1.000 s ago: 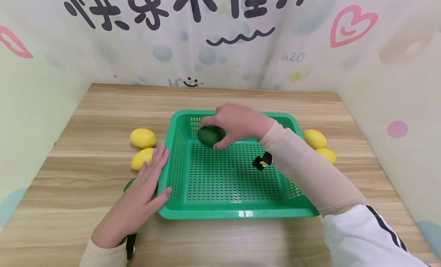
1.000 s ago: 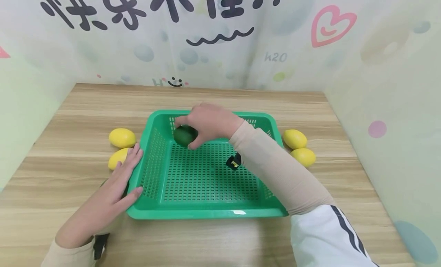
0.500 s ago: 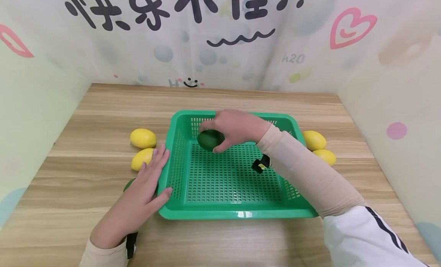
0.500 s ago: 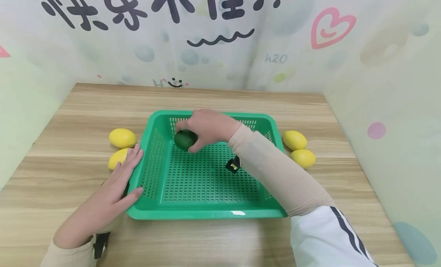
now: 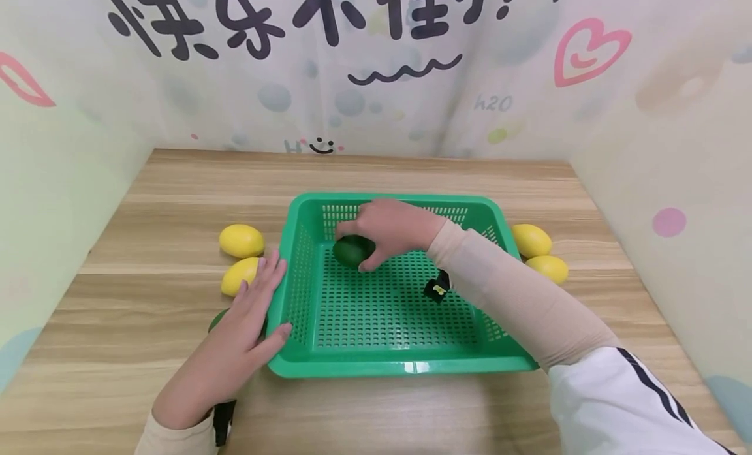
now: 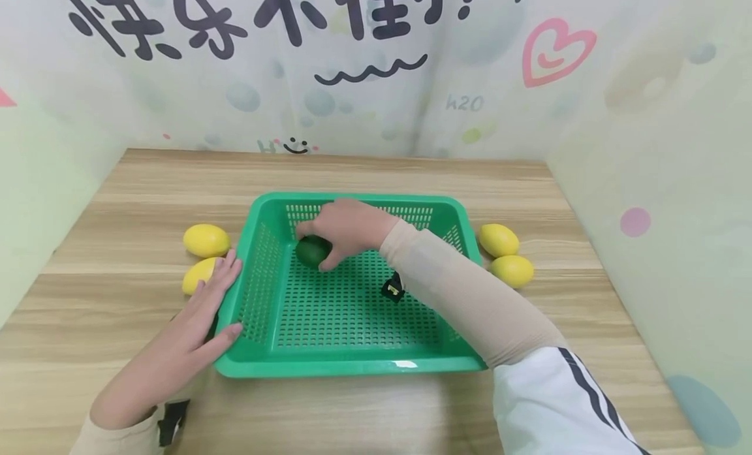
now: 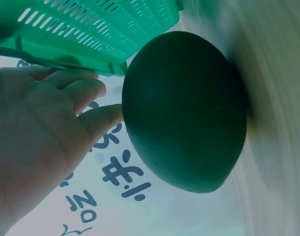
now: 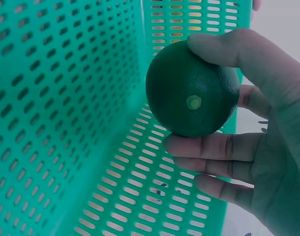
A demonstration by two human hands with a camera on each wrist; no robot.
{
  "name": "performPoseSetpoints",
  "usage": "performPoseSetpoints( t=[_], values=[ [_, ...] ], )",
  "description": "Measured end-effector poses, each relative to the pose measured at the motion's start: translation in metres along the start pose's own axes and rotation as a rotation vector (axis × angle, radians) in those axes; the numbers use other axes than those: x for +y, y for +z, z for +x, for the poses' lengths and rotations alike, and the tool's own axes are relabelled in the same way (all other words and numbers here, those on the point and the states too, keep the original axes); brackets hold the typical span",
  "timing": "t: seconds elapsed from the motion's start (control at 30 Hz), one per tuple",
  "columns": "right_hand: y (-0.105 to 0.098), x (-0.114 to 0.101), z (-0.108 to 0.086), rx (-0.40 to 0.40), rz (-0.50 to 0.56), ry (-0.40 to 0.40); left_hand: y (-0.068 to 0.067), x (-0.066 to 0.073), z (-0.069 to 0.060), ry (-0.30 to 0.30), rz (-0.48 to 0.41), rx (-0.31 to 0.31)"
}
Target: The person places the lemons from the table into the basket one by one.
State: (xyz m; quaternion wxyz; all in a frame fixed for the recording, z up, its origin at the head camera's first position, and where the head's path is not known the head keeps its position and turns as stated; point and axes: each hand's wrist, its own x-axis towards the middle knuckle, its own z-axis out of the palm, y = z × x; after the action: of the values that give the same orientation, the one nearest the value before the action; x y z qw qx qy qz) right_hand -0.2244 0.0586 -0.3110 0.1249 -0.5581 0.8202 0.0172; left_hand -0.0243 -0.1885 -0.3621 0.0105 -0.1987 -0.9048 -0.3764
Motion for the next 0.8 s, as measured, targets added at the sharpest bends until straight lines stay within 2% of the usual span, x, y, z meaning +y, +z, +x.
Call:
performPoseSetpoints(
  t=[0.3, 0.6, 0.8],
  values=[
    [0.010, 0.000, 0.005, -0.008, -0.052, -0.042, 0.002, -0.003, 0.000, 0.026, -0.001, 0.012],
    [0.014, 0.001, 0.005, -0.023, -0.072, 0.006, 0.004, -0.003, 0.001, 0.032, -0.003, 0.011],
    [0.015, 0.003, 0.010, -0.011, -0.075, 0.000, 0.002, -0.004, -0.001, 0.021, 0.007, 0.013]
  ],
)
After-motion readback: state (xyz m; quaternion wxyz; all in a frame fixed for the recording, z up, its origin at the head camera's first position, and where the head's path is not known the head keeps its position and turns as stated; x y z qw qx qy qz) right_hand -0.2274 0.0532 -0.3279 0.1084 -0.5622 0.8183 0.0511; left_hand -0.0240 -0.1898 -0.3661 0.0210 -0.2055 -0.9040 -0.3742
